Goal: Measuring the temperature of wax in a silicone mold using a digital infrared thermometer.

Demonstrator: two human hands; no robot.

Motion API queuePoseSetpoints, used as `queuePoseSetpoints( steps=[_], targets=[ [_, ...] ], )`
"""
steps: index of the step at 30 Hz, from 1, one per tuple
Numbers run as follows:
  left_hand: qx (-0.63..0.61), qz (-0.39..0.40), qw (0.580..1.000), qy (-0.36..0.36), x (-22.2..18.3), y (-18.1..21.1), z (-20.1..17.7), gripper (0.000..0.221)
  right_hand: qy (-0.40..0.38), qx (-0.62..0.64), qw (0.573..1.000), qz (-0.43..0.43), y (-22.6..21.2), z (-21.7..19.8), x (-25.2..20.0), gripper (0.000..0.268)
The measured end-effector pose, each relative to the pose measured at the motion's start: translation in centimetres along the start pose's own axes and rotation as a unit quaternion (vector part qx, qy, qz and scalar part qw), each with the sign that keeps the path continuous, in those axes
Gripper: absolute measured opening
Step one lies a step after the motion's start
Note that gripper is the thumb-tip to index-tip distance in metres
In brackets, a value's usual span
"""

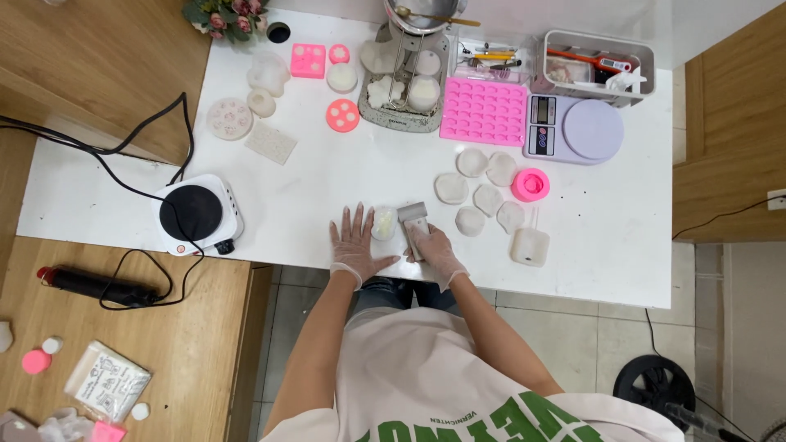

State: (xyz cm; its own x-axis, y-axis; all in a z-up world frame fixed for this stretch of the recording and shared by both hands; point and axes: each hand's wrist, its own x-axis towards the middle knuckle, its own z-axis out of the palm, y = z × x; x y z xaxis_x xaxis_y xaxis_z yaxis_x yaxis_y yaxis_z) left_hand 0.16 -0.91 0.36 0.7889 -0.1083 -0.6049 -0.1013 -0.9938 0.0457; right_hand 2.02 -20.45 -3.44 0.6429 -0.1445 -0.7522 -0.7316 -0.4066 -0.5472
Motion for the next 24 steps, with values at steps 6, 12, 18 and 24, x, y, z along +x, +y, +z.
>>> queuePoseSetpoints(
  steps=[6,12,18,24],
  targets=[
    [0.041,-0.011,0.999,-0.032,0.9,0.3,0.3,0.122,-0.004,0.007,1.000,-0.011,-1.0,-0.5,-1.7,0.071],
    [0.079,-0.028,0.995,-0.056,1.9,0.9,0.4,0.125,-0.004,0.014,1.000,-0.019,-1.3,-0.4,-2.3,0.069],
    [0.074,-0.027,0.995,-0.055,2.3,0.9,0.9,0.126,0.002,0.028,1.000,-0.013,-1.8,-0.2,-2.9,0.071],
    [0.064,-0.029,0.997,-0.038,1.5,1.0,0.0,0.125,0.013,0.050,0.998,-0.019,-0.9,0.0,-2.2,0.070]
  ],
)
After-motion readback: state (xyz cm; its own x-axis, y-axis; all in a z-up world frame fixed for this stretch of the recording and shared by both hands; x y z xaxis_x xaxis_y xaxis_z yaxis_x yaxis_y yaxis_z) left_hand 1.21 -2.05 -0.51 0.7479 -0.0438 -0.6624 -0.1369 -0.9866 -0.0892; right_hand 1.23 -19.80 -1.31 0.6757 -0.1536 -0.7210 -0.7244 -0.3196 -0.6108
